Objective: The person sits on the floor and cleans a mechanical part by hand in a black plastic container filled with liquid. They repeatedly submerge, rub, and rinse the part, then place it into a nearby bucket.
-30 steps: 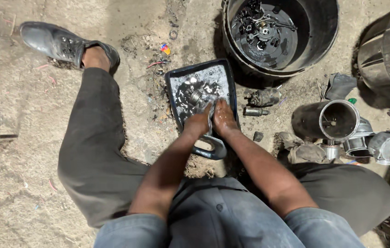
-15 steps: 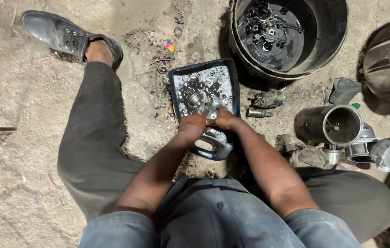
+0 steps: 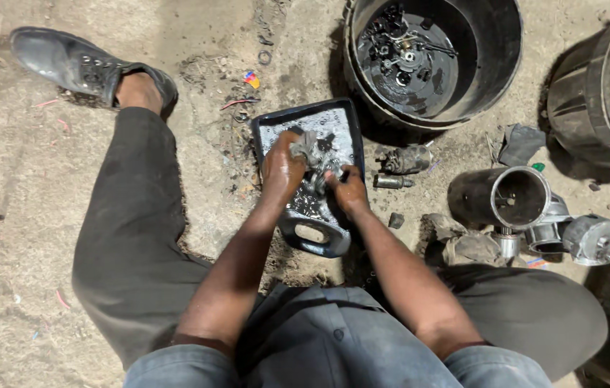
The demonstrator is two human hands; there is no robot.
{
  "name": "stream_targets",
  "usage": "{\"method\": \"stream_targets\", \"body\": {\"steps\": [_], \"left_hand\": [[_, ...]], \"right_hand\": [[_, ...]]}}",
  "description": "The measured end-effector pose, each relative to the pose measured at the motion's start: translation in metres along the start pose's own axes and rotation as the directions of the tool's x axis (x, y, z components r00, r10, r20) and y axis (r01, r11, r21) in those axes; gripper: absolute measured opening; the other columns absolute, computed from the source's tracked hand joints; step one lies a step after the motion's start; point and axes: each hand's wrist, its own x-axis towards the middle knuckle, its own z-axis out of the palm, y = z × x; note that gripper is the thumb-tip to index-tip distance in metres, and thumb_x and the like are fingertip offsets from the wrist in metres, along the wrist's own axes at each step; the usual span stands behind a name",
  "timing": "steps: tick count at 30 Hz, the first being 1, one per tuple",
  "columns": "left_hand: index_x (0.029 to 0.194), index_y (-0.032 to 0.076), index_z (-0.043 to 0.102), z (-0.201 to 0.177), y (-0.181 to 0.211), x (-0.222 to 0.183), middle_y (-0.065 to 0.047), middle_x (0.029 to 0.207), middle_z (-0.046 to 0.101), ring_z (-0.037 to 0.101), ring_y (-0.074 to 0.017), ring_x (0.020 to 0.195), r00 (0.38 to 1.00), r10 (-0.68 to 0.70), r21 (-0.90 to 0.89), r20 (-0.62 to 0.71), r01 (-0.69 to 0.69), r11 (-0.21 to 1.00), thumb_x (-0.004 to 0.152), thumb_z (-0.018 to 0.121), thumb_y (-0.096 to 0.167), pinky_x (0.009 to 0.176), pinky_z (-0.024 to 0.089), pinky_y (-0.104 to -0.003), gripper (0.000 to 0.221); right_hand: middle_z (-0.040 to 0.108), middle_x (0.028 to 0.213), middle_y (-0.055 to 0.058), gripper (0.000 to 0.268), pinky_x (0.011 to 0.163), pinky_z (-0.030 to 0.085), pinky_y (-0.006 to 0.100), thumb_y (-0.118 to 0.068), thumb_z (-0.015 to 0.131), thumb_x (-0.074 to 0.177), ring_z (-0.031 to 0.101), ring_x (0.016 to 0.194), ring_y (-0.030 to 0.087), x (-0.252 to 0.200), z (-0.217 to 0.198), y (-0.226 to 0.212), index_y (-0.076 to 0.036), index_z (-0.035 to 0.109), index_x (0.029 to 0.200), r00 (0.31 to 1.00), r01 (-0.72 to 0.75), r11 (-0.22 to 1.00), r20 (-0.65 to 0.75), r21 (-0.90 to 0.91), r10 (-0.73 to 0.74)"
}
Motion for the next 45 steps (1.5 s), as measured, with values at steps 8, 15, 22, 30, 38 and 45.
{"method": "stream_targets", "body": {"steps": [8,15,22,30,38,45], "left_hand": [[0.134,0.013,0.064,0.063,0.008,0.009,-0.021,0.147,0.044,0.054,-0.0376,0.125,0.938,0.070,0.566,0.339,-0.263,0.782,0.098,0.052,0.009,0.095,0.054,-0.045,0.038],[0.126,0.006,0.073,0.052,-0.020,0.000,-0.023,0.139,0.065,0.064,-0.0362,0.128,0.831,-0.446,0.600,0.332,0.178,0.780,0.114,0.038,0.043,0.110,0.048,-0.045,0.053],[0.120,0.011,0.073,0.076,-0.047,-0.007,-0.015,0.136,0.061,0.061,-0.0334,0.125,0.909,-0.312,0.843,0.276,-0.073,0.532,0.099,0.060,0.024,0.102,0.053,-0.046,0.028],[0.121,0.007,0.072,0.075,-0.062,0.015,-0.015,0.127,0.069,0.069,-0.0337,0.116,0.831,-0.268,0.726,0.487,-0.215,0.653,0.092,0.068,0.015,0.095,0.058,-0.045,0.030],[0.158,0.005,0.035,0.069,-0.033,0.026,-0.022,0.123,0.073,0.070,-0.0360,0.117,0.953,-0.103,0.523,0.284,-0.064,0.850,0.097,0.050,0.001,0.100,0.056,-0.051,0.063],[0.154,0.007,0.033,0.077,-0.027,0.011,-0.026,0.147,0.051,0.044,-0.0422,0.139,0.822,0.434,0.568,0.369,-0.569,0.595,0.094,0.054,0.014,0.119,0.028,-0.062,0.064]], "right_hand": [[0.044,0.152,0.031,0.079,0.115,0.035,0.043,-0.047,0.053,0.102,0.046,0.138,0.042,0.051,0.037,0.060,-0.001,0.022,0.158,0.983,0.083,0.993,-0.174,0.086,-0.068],[0.055,0.143,0.030,0.077,0.112,0.041,0.046,-0.061,0.031,0.102,0.053,0.132,0.045,0.053,0.016,0.030,0.001,0.050,0.145,0.988,-0.084,0.996,-0.126,0.022,0.086],[0.062,0.132,0.033,0.085,0.110,0.043,0.049,-0.067,0.025,0.102,0.058,0.126,0.050,0.062,0.019,0.034,0.002,0.060,0.136,0.983,-0.127,0.984,-0.145,-0.126,0.109],[0.065,0.093,0.023,0.075,0.062,0.063,0.047,-0.068,0.036,0.096,0.069,0.081,0.038,0.054,0.016,0.020,-0.008,0.044,0.140,0.898,-0.440,0.674,0.282,0.594,0.338],[0.048,0.144,0.026,0.077,0.111,0.043,0.052,-0.048,0.055,0.096,0.053,0.128,0.041,-0.004,0.015,-0.003,-0.006,0.031,0.155,0.946,0.179,0.964,-0.234,-0.198,-0.224],[0.019,0.165,0.021,0.084,0.127,0.024,0.046,-0.022,0.063,0.097,0.029,0.152,0.041,-0.013,-0.004,-0.028,-0.004,0.014,0.163,0.955,0.275,0.836,0.032,-0.475,-0.296]]}}
